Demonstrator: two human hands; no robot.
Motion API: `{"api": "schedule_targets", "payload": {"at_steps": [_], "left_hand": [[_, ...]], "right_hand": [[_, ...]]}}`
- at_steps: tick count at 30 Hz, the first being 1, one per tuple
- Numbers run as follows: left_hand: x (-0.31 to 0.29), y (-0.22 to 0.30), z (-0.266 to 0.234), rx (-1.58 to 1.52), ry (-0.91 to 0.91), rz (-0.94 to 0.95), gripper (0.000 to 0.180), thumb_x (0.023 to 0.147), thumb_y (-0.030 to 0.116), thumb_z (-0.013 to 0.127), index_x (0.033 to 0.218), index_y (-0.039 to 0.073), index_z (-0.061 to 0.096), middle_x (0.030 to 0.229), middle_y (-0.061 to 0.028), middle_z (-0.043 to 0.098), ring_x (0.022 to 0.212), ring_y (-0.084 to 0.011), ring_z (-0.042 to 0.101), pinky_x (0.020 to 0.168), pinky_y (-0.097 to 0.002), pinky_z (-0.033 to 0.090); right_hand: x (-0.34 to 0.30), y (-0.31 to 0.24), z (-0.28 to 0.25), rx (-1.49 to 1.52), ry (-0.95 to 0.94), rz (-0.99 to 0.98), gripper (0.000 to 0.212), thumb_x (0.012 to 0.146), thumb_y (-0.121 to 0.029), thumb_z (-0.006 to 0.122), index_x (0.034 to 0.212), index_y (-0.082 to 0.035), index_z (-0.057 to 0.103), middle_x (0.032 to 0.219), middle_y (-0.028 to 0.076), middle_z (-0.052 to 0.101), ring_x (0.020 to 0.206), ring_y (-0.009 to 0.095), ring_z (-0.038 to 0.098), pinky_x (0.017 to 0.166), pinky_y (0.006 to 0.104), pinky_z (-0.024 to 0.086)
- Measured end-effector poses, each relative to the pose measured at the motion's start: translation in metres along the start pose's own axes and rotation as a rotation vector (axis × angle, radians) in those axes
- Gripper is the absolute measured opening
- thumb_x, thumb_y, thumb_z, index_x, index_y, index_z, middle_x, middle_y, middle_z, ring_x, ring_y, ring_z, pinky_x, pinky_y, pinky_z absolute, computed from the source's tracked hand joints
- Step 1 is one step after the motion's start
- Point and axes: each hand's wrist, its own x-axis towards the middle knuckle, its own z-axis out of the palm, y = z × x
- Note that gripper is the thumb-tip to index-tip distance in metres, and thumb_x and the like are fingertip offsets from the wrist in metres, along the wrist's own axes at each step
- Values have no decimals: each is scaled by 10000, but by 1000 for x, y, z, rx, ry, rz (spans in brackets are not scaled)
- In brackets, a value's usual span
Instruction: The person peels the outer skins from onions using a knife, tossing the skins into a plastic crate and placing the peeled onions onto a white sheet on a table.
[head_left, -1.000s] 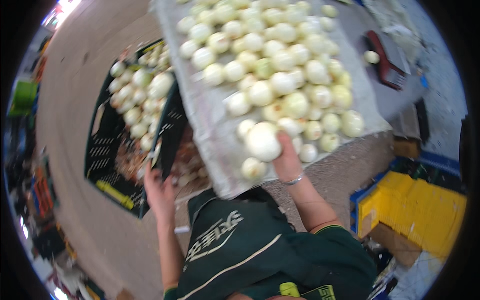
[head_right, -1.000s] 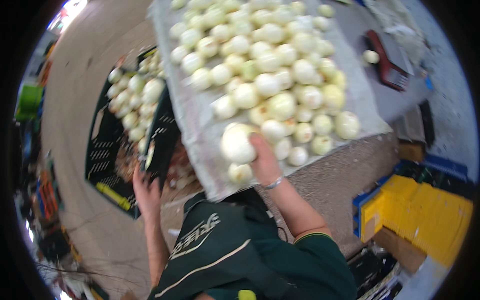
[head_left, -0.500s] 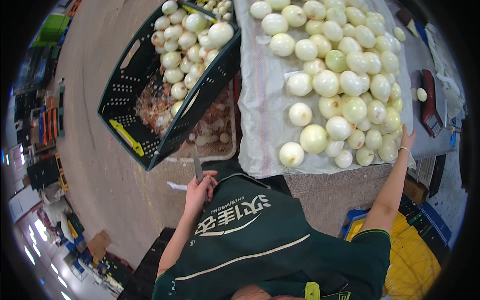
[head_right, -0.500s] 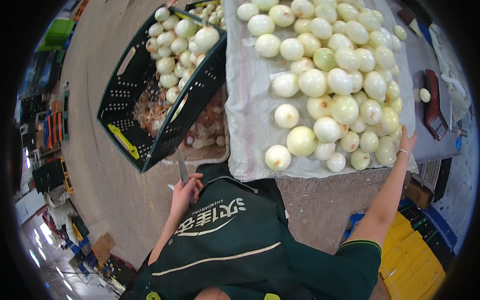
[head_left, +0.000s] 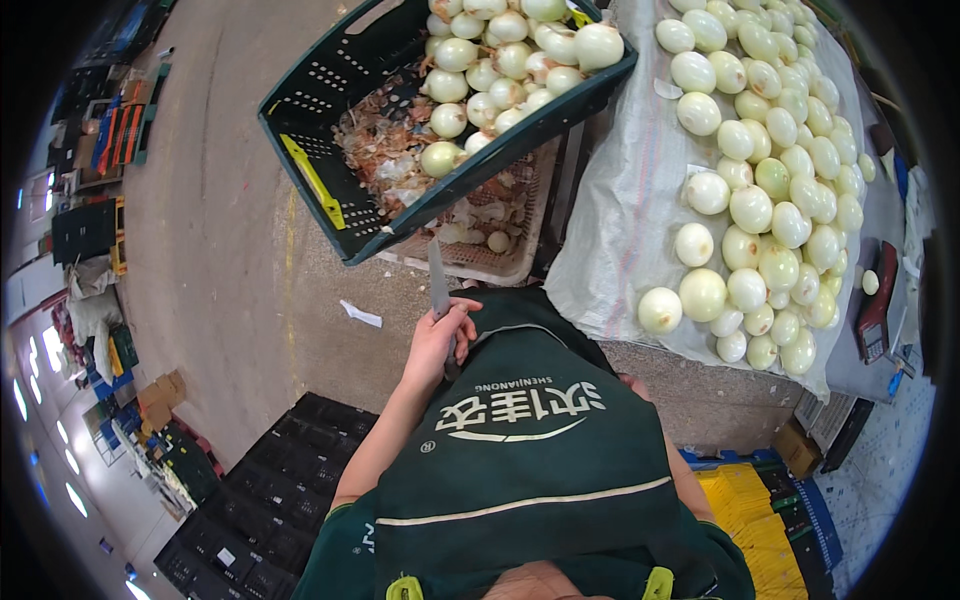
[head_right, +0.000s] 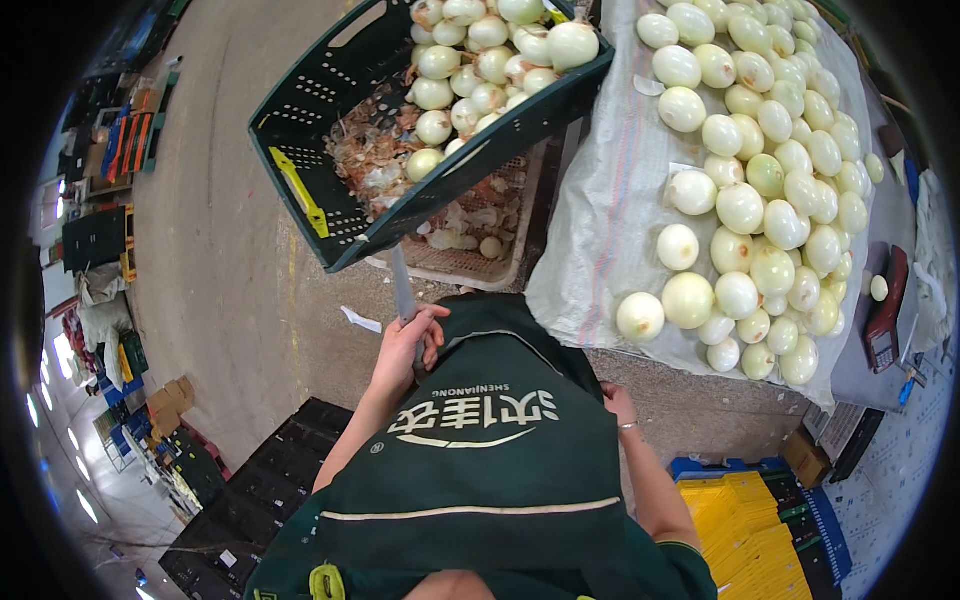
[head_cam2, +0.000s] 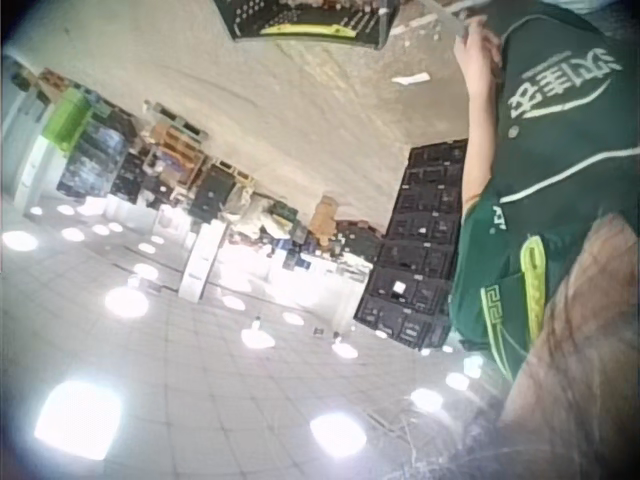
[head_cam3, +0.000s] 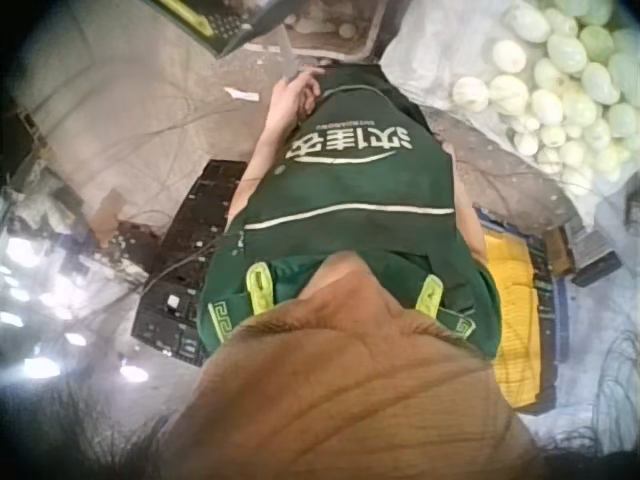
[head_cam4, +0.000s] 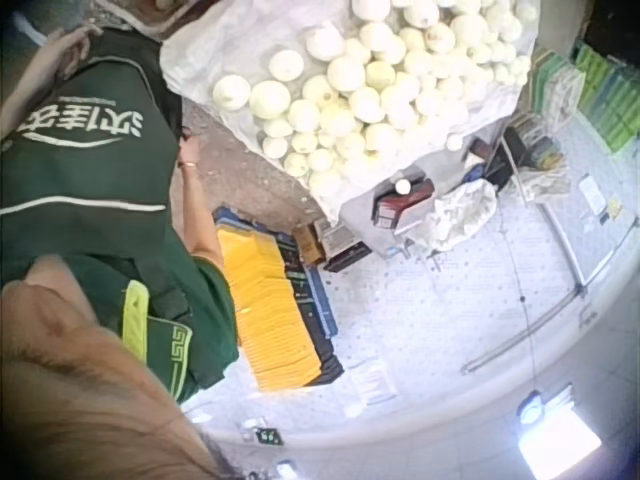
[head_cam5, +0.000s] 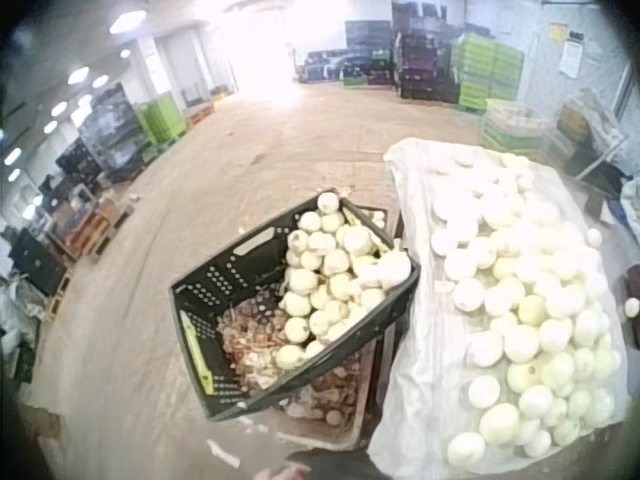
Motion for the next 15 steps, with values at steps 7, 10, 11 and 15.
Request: {"api": "schedule_targets", "payload": {"at_steps": [7,10,11,15], "left_hand": [[4,18,-64,-57,37,40,263,1000,198,508,1098,-25,610,712,-41,558,455,-70,461,408,-221,370],[1,23,-103,-66,113,61,262,995,208,516,1082,-19,613,698,-35,552,450,-73,462,400,-226,370],[-2,19,-116,-85,143,42,253,996,210,523,1075,-12,614,697,-34,556,451,-71,463,393,-228,367],[3,9,-150,-53,191,-2,240,995,212,529,1053,-4,616,690,-34,563,436,-72,456,378,-235,360]], "right_hand": [[15,-132,74,871,-416,78,391,875,-252,660,1223,-76,640,1237,170,641,1078,258,639,910,362,499],[4,-142,95,1056,-460,111,393,871,-235,653,1233,-85,634,1211,167,645,1062,268,638,903,369,501],[-4,-139,97,1015,-443,118,394,870,-230,651,1237,-88,632,1203,167,646,1057,272,638,900,372,502],[-3,-131,106,591,-340,100,401,865,-207,642,1251,-100,625,1169,164,651,1036,285,637,890,381,505]]}}
